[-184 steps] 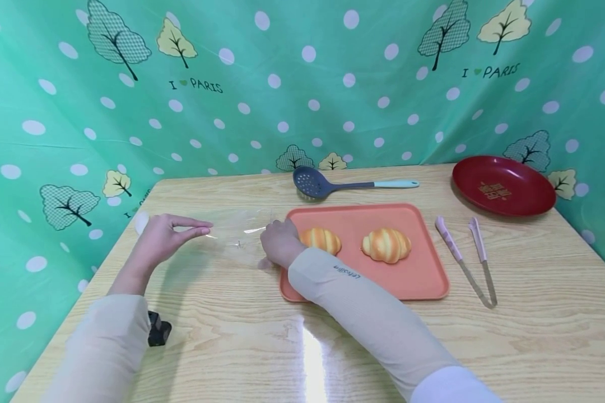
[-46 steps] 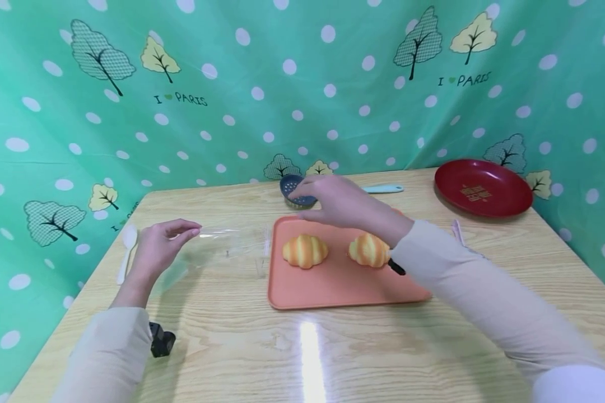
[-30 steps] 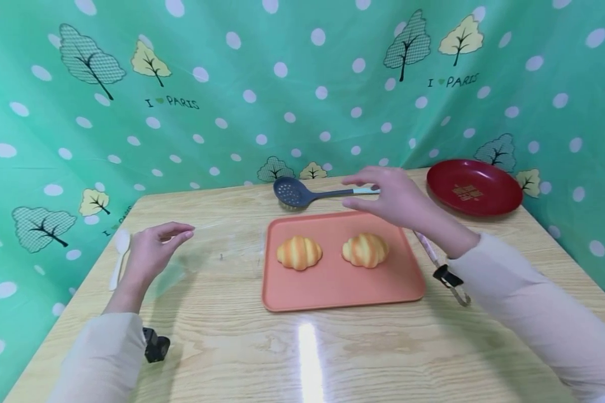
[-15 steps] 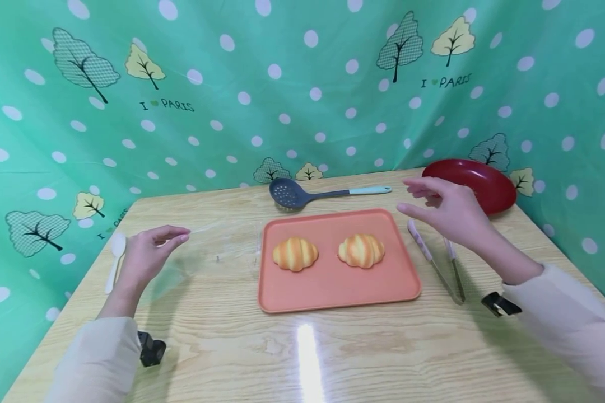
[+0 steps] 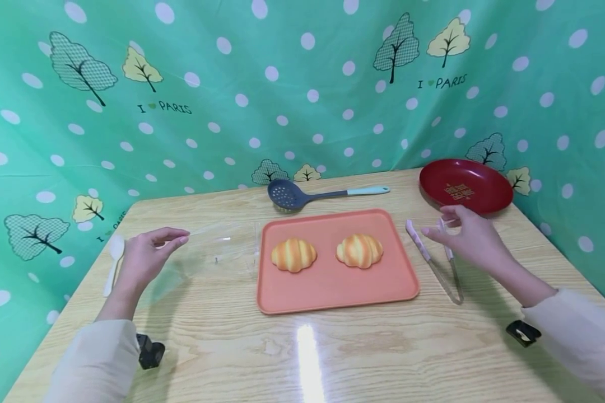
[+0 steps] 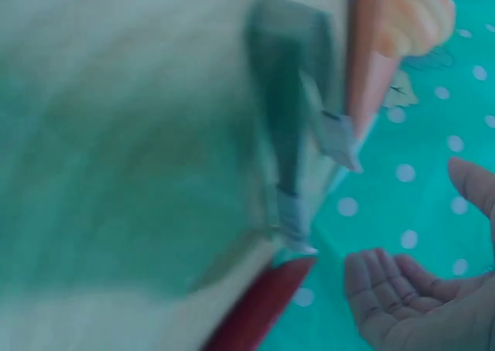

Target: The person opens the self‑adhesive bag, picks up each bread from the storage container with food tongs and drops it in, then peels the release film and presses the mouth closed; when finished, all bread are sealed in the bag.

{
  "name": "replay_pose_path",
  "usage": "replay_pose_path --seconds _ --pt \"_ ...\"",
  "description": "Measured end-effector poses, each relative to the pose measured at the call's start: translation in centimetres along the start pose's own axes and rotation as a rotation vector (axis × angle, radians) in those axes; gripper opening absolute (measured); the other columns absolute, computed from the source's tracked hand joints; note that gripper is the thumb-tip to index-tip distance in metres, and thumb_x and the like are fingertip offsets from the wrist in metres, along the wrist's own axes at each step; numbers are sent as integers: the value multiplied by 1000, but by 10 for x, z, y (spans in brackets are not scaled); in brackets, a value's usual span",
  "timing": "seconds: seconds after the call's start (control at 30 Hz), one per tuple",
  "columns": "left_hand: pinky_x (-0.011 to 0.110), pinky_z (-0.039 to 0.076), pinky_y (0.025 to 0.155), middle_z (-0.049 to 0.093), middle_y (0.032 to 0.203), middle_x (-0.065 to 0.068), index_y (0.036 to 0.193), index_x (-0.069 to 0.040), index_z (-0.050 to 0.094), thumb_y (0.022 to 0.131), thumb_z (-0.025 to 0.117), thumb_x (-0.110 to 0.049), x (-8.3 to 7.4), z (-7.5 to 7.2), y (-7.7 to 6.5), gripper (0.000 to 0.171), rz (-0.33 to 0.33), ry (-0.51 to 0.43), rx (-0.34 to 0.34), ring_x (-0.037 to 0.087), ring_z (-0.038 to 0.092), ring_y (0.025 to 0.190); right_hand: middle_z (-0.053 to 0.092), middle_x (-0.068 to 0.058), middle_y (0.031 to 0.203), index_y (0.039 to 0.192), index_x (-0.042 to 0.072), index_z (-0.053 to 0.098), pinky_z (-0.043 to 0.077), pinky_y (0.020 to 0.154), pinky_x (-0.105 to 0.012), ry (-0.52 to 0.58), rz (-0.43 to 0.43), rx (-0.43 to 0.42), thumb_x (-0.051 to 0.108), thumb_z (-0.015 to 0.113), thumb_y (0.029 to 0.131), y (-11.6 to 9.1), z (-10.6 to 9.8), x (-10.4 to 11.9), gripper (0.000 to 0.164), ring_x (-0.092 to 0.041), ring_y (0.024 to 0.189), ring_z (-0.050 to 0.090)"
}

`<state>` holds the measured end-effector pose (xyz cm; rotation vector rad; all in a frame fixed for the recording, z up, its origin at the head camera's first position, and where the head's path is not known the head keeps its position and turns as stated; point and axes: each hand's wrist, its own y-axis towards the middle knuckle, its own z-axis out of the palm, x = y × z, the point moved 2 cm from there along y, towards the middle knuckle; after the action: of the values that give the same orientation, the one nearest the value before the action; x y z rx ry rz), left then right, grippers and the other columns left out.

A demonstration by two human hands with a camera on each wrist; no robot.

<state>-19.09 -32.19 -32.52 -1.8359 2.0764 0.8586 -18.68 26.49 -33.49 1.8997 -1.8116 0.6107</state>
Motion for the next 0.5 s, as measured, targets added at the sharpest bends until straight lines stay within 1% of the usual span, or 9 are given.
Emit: replay_pose_path --seconds 0.13,0.2,0.27,0.37,0.43,0.5 --pt "63 49 95 71 115 24 115 0 75 103 64 -23 0 0 0 27 11 4 -1 46 60 118 48 -39 134 146 -16 33 53 88 -62 -52 75 58 57 66 94 0 6 -14 95 -54 119 50" --pt "62 49 95 72 114 24 114 0 75 103 64 -22 0 0 0 27 17 6 -3 47 60 118 49 -40 132 144 -19 33 53 86 -61 -78 95 92 57 65 94 0 8 -18 96 -54 116 52" --pt "62 49 95 72 113 24 113 0 75 103 64 -21 0 0 0 26 24 8 -6 47 60 118 52 -40 127 141 -21 35 55 81 -56 -106 109 127 59 63 94 0 9 -20 97 -51 108 56" --pt "61 49 95 72 112 24 113 0 75 102 65 -19 0 0 -1 24 33 12 -8 46 61 117 59 -32 103 129 -20 44 53 67 -45 -146 118 175 63 61 94 0 11 -21 92 -40 89 59" --pt "61 49 95 72 112 24 113 1 75 102 65 -18 0 0 -1 24 36 10 -7 46 61 116 56 -21 88 121 -18 48 46 59 -36 -164 138 204 66 61 92 0 13 -23 89 -31 78 55" --pt "62 49 95 72 112 24 113 1 75 102 65 -18 -1 0 -2 24 37 8 -5 46 61 116 51 -14 80 113 -14 49 41 55 -33 -178 161 227 69 60 91 1 16 -24 86 -26 71 52"
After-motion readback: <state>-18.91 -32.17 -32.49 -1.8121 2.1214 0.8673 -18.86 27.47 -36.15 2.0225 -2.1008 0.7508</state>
